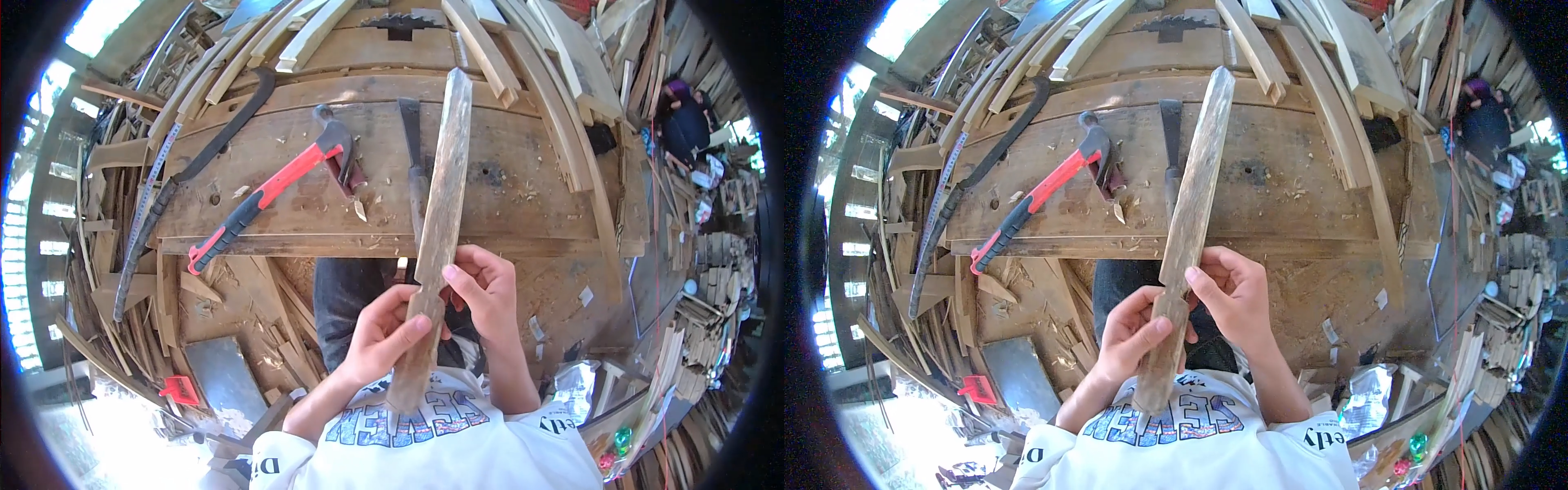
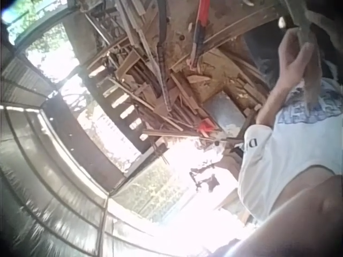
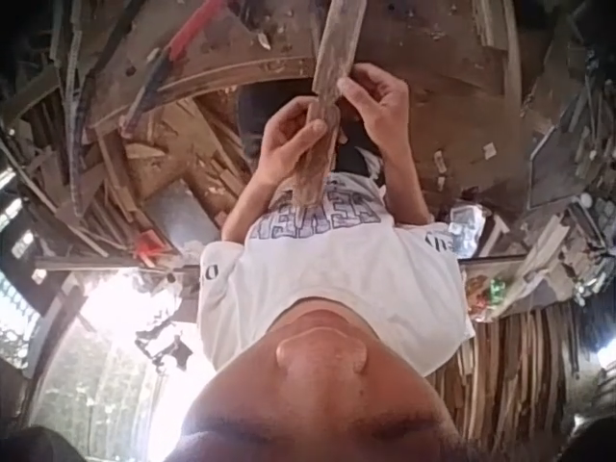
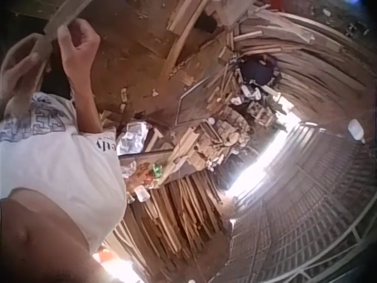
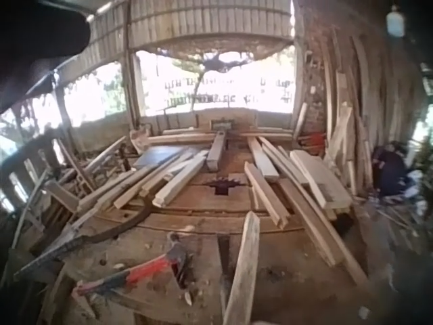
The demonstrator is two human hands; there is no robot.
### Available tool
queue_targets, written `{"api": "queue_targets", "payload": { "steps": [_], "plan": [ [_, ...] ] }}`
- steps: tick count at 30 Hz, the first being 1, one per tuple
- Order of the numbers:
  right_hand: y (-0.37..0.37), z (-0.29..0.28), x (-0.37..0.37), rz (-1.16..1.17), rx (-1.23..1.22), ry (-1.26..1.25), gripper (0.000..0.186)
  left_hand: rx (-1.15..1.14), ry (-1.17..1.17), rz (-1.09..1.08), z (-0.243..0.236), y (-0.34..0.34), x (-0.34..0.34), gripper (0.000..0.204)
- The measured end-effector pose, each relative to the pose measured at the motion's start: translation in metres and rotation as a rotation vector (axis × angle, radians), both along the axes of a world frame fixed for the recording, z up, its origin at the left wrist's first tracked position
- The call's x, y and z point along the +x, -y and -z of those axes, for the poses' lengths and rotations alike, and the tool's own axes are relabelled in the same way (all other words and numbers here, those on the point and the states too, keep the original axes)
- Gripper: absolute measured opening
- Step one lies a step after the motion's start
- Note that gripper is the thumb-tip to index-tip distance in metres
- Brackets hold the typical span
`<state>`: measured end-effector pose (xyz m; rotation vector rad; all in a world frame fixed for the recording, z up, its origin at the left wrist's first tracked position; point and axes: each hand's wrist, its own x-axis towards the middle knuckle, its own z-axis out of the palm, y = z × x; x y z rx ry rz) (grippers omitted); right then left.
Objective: Carving and shaping a piece of wood using a chisel, hammer, and a curved blade.
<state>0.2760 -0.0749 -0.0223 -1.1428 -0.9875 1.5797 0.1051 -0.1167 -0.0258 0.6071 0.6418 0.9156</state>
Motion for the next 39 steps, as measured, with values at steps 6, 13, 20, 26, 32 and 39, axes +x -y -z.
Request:
{"api": "queue_targets", "payload": {
  "steps": [6,13,20,26,32,39],
  "plan": [
    [-0.011,0.013,0.018,0.257,-0.052,-0.069,0.030,0.288,-0.298,0.096,-0.005,0.004,0.003,0.044],
    [-0.009,0.009,0.030,0.158,0.040,0.192,0.074,0.729,-1.310,-0.382,0.015,-0.021,0.021,0.076],
    [0.009,0.034,0.020,0.178,0.171,0.291,0.091,0.810,-1.358,-0.392,0.030,-0.057,0.039,0.090],
    [0.033,0.048,0.037,0.248,0.091,0.212,0.061,0.736,-1.683,-0.351,0.024,-0.075,0.049,0.085],
    [0.036,0.048,0.030,-0.024,-0.138,0.060,0.039,0.771,-1.244,-0.751,0.016,-0.064,0.018,0.049],
    [0.002,0.037,0.004,-0.030,-0.060,0.168,0.032,1.017,-0.930,-1.125,-0.042,-0.062,-0.016,0.038]
  ]
}}
